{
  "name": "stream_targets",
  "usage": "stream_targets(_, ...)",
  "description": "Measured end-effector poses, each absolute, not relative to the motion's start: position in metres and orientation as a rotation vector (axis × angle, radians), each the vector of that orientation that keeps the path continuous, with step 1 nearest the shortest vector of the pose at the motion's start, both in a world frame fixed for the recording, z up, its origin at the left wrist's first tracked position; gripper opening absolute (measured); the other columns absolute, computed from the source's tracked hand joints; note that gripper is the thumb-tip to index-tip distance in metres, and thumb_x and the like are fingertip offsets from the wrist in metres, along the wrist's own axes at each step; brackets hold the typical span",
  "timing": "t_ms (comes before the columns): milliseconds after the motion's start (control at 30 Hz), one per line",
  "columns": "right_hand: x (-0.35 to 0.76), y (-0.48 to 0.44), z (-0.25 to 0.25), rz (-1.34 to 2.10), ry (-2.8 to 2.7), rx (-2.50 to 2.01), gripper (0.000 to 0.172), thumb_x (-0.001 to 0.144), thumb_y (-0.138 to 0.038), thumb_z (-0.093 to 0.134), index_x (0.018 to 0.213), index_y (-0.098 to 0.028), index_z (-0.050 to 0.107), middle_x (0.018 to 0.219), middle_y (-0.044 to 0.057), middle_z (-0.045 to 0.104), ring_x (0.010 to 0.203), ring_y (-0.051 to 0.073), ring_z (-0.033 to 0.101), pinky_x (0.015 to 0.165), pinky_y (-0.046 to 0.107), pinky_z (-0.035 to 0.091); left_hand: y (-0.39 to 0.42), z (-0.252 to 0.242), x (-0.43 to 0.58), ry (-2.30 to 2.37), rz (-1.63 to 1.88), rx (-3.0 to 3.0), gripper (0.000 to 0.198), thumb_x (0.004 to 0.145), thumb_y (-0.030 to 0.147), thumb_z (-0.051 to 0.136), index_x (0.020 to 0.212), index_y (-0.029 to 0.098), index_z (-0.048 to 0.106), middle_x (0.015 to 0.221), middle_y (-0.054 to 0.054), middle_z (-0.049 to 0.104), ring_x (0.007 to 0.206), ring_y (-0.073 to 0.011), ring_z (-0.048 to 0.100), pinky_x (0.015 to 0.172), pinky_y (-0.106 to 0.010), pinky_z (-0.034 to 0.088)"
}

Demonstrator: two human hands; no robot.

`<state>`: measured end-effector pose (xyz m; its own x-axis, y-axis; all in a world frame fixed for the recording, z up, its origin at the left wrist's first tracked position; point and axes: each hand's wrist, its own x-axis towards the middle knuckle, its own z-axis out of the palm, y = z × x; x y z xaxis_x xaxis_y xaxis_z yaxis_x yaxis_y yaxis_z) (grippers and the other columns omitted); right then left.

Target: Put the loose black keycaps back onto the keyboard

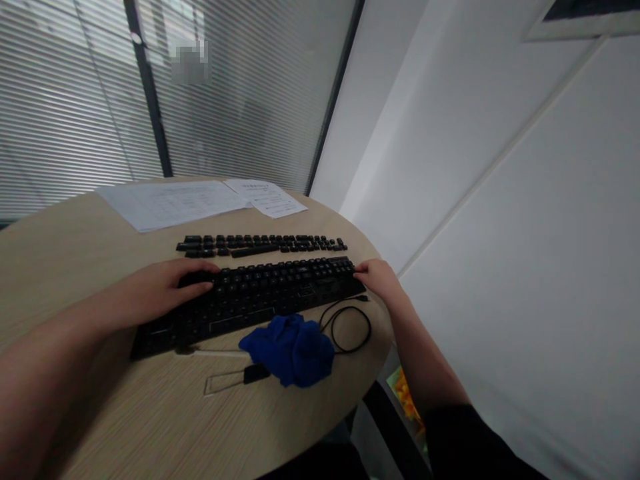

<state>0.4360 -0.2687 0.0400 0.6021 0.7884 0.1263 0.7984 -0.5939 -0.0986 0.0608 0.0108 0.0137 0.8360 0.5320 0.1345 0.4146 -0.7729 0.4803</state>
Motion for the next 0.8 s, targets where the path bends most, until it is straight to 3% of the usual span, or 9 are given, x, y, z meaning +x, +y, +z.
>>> stream_targets(433,0.457,-0.285,-0.01,0.039,-1.057,-2.154,0.024,0.087,-0.023,0.069,0.109,-0.021,0.079,0.106,0.005,0.08,0.094,0.02,0.076,0.086,0.031,0.058,0.005,0.021,0.061,0.774,0.338,2.546,0.064,0.077,0.064,0.047,0.123,0.025,0.07,0.128,-0.006,0.071,0.116,-0.0274,0.065,0.107,-0.041,0.044)
stream_targets(800,0.428,-0.28,0.015,-0.236,-1.276,-2.516,0.024,0.092,-0.023,0.065,0.112,-0.021,0.079,0.11,0.009,0.079,0.103,0.023,0.072,0.094,0.031,0.051,0.005,0.021,0.062,0.795,0.368,2.537,0.061,0.075,0.064,0.049,0.12,0.028,0.071,0.124,-0.004,0.073,0.114,-0.0276,0.066,0.104,-0.041,0.046)
